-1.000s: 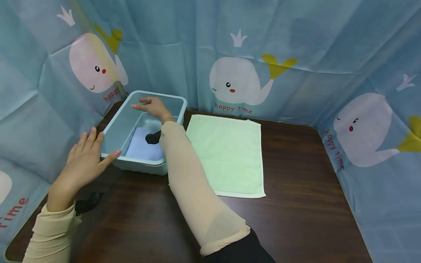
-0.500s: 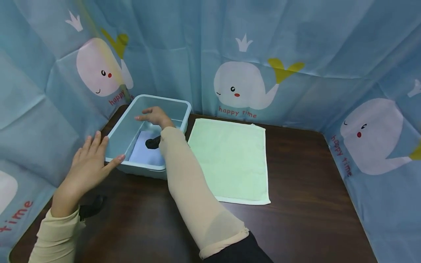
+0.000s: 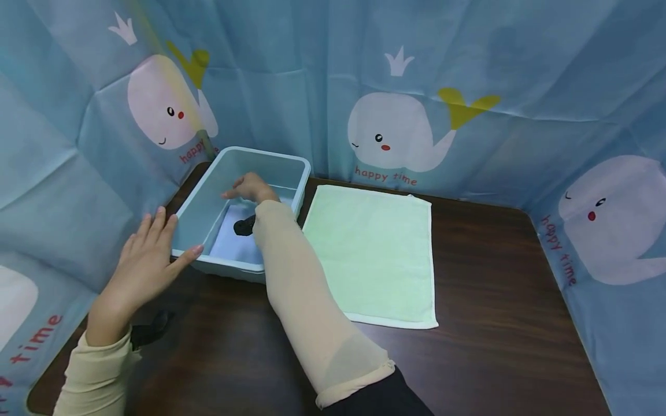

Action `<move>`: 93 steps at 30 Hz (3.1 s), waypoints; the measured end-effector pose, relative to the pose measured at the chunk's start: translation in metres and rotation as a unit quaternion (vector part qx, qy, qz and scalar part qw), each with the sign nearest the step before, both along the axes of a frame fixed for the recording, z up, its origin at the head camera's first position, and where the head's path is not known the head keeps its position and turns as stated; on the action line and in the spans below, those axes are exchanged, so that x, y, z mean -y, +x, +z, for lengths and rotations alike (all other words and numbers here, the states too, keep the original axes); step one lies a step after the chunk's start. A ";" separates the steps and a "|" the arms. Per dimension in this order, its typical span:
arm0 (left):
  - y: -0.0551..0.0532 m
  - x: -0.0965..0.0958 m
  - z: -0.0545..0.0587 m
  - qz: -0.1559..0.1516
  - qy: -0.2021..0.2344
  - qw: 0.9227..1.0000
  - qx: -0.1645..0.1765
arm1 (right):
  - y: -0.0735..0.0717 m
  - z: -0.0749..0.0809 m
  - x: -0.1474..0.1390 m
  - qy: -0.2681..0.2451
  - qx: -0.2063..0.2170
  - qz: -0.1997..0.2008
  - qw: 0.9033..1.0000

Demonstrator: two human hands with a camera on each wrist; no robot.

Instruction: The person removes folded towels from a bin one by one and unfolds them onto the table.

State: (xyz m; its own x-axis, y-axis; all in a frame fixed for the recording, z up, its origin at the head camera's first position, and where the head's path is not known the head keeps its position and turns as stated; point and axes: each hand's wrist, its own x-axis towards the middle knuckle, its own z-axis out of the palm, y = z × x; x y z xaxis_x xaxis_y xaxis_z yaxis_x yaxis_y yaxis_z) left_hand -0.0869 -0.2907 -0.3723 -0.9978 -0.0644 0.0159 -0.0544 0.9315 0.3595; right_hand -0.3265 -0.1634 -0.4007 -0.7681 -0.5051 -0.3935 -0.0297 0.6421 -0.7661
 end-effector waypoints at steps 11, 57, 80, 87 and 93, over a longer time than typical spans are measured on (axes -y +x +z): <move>0.001 0.000 0.000 0.009 0.003 1.000 0.009 | 0.000 -0.006 0.004 0.045 0.061 -0.031 0.997; 0.004 0.000 -0.001 0.012 0.017 1.000 0.004 | -0.001 -0.004 0.006 0.067 0.095 -0.015 0.993; 0.004 -0.001 0.000 0.011 0.021 1.000 0.008 | 0.003 -0.001 0.006 0.086 0.055 -0.036 0.994; 0.004 0.000 0.002 0.011 0.018 1.000 0.008 | 0.002 0.004 0.008 0.072 0.028 -0.010 0.997; 0.004 0.001 0.003 0.013 0.020 1.000 0.013 | 0.002 0.017 0.011 0.067 -0.019 0.042 0.997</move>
